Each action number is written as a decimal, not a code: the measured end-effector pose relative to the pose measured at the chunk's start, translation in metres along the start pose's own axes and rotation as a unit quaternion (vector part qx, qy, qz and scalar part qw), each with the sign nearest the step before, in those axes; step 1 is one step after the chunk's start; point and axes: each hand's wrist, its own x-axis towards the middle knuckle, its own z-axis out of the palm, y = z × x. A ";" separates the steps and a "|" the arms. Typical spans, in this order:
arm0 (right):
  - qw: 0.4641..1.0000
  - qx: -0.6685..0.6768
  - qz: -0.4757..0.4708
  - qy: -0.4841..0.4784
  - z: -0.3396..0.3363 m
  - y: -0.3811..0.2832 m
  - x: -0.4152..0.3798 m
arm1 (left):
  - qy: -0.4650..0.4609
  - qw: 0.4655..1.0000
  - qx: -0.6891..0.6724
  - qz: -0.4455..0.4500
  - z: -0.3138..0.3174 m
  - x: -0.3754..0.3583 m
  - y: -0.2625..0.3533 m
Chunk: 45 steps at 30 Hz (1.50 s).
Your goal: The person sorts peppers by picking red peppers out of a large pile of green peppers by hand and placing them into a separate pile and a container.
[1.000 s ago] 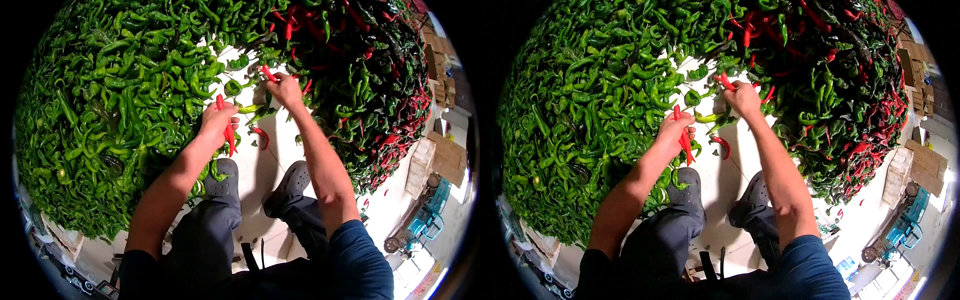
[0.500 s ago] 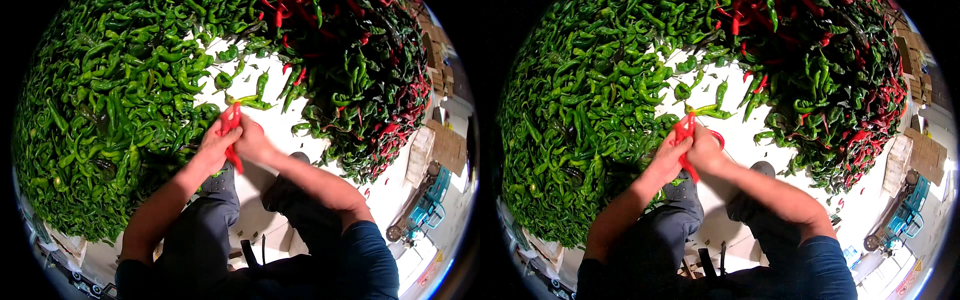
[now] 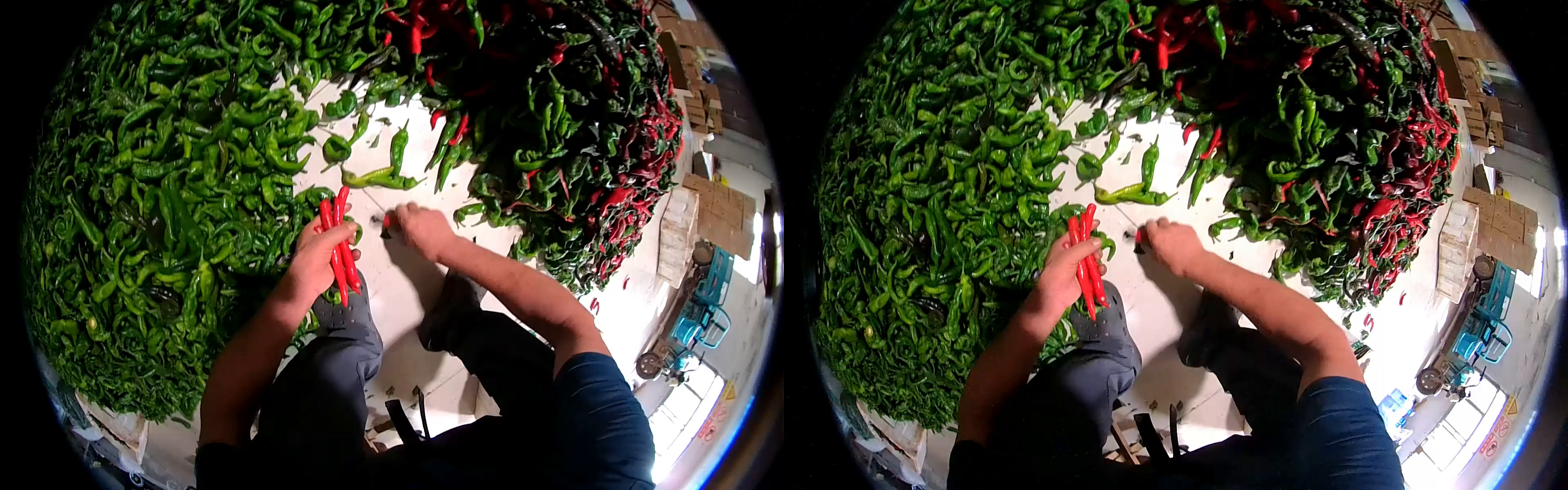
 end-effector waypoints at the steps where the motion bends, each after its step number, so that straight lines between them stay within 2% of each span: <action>1: 1.000 0.020 -0.004 -0.015 -0.002 0.000 -0.002 | -0.008 1.000 -0.001 0.000 0.004 -0.003 0.005; 2: 0.999 0.052 0.000 -0.010 -0.004 0.005 -0.007 | -0.016 1.000 -0.002 -0.003 0.007 -0.006 0.008; 5: 0.967 0.162 0.168 0.104 -0.028 0.034 -0.003 | -0.030 0.999 -0.040 -0.002 0.007 -0.008 0.008; 7: 0.913 0.167 0.257 0.269 -0.053 0.064 0.018 | -0.025 0.999 -0.034 -0.015 0.000 -0.002 0.002; 9: 0.888 0.164 0.324 0.282 -0.088 0.084 0.040 | -0.025 0.999 -0.023 -0.030 -0.002 0.004 -0.001; 12: 0.880 0.104 0.406 0.223 -0.093 0.089 0.069 | -0.010 0.999 0.005 -0.036 0.010 0.008 0.003; 13: 0.883 0.119 0.408 0.201 -0.086 0.086 0.075 | -0.008 1.000 -0.002 -0.030 0.011 0.009 0.005; 15: 0.913 0.147 0.310 0.222 -0.063 0.091 0.075 | -0.003 1.000 -0.021 -0.021 0.011 0.009 0.008; 17: 0.956 0.141 0.225 0.124 -0.051 0.069 0.061 | 0.009 0.999 -0.028 -0.015 0.009 0.012 0.010; 18: 0.978 0.114 0.171 0.031 -0.051 0.058 0.049 | 0.014 0.999 -0.032 -0.014 0.008 0.013 0.011; 19: 0.989 0.072 0.129 0.000 -0.059 0.049 0.036 | 0.021 0.999 -0.037 -0.013 0.007 0.014 0.011; 21: 0.981 0.069 0.183 0.013 -0.068 0.054 0.033 | 0.017 0.999 -0.041 -0.010 0.005 0.014 0.010; 22: 0.984 0.007 0.164 0.066 -0.076 0.063 0.031 | 0.015 0.999 -0.043 -0.006 0.004 0.014 0.010; 23: 0.985 -0.065 0.096 0.126 -0.086 0.074 0.029 | 0.015 0.999 -0.045 -0.003 0.004 0.013 0.011; 24: 0.967 -0.148 0.146 0.148 -0.092 0.079 0.036 | 0.018 0.999 -0.043 -0.007 0.003 0.012 0.011; 25: 0.959 -0.192 0.142 0.151 -0.102 0.088 0.042 | 0.021 0.999 -0.040 -0.011 0.005 0.010 0.013; 27: 0.948 -0.260 0.149 0.111 -0.102 0.115 0.057 | 0.026 0.999 -0.033 -0.013 0.010 0.009 0.016; 30: 0.941 -0.301 0.155 -0.007 -0.114 0.103 0.069 | 0.009 1.000 -0.010 -0.011 0.009 0.012 0.017; 33: 0.943 -0.296 0.120 -0.092 -0.131 0.091 0.069 | 0.009 1.000 -0.019 -0.006 0.010 0.012 0.019; 37: 0.929 -0.341 0.013 -0.142 -0.141 0.085 0.046 | 0.006 1.000 -0.016 0.002 0.000 0.010 0.019; 38: 0.930 -0.352 -0.014 -0.109 -0.133 0.081 0.038 | 0.011 1.000 -0.017 0.003 -0.001 0.008 0.020; 39: 0.942 -0.319 -0.098 -0.041 -0.126 0.079 0.018 | 0.015 1.000 -0.018 0.004 -0.001 0.007 0.020; 41: 0.938 -0.316 -0.126 -0.059 -0.103 0.072 -0.004 | 0.014 1.000 -0.018 0.006 -0.001 0.006 0.020; 45: 0.966 -0.234 -0.111 0.014 -0.091 0.082 -0.025 | 0.003 1.000 -0.018 0.001 0.002 0.008 0.016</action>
